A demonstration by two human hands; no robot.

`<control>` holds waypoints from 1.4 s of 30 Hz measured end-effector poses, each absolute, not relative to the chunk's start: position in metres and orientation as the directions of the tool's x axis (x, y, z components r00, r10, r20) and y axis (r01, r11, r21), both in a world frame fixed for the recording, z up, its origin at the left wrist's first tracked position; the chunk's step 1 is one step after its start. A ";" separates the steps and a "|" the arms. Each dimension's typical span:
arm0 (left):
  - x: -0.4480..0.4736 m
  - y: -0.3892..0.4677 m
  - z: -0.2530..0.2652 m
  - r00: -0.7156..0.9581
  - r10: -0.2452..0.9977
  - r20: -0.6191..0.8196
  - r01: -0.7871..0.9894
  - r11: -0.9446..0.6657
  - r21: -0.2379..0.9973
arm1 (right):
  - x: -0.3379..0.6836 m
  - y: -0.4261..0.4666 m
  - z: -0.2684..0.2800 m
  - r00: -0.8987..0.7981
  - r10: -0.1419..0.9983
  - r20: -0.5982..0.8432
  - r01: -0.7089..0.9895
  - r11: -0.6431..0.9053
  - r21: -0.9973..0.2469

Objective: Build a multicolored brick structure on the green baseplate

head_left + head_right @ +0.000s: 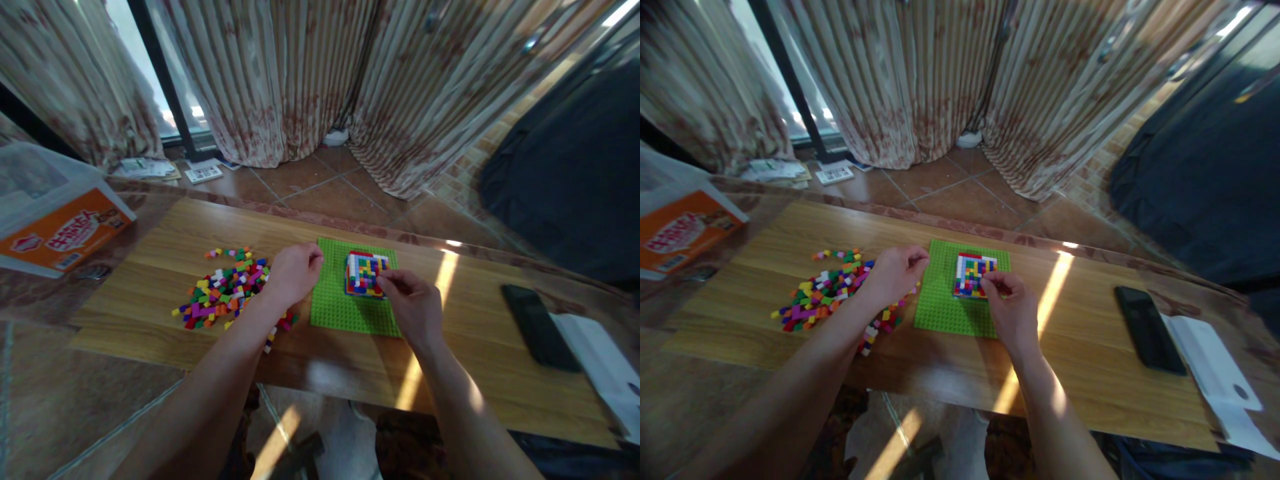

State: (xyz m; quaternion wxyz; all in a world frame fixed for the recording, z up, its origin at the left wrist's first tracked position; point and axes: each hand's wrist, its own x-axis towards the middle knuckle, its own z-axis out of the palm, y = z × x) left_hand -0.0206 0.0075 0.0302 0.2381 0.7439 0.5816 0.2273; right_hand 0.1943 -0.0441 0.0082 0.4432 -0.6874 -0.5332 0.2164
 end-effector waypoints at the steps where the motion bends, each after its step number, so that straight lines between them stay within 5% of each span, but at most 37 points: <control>1: -0.021 0.007 0.030 0.218 0.974 0.066 0.757 -0.211 0.618 | 0.194 -0.045 0.008 0.346 0.918 0.195 0.543 -0.027 -0.839; 4: -0.021 0.008 0.030 0.219 0.973 0.073 0.758 -0.216 0.615 | 0.188 -0.050 0.011 0.322 0.888 0.328 0.592 0.082 -0.802; 8: -0.021 0.009 0.028 0.221 0.973 0.072 0.775 -0.220 0.592 | 0.164 -0.061 0.016 0.087 0.884 0.460 0.639 0.305 -0.706; 13: -0.021 0.008 0.028 0.222 0.972 0.078 0.784 -0.225 0.579 | 0.129 -0.077 0.011 -0.281 0.887 0.367 0.602 0.461 -0.652; 17: -0.021 0.008 0.027 0.220 0.972 0.084 0.791 -0.228 0.568 | 0.111 -0.083 -0.003 -0.406 0.873 0.269 0.615 0.479 -0.627; 31: -0.022 0.008 0.027 0.199 0.977 0.074 0.809 -0.207 0.551 | 0.095 -0.082 -0.012 -0.421 0.890 0.172 0.746 0.448 -0.493; 42: -0.022 0.007 0.032 0.210 0.977 0.042 0.812 -0.198 0.549 | 0.110 -0.080 0.004 -0.223 0.943 0.247 0.599 0.333 -0.728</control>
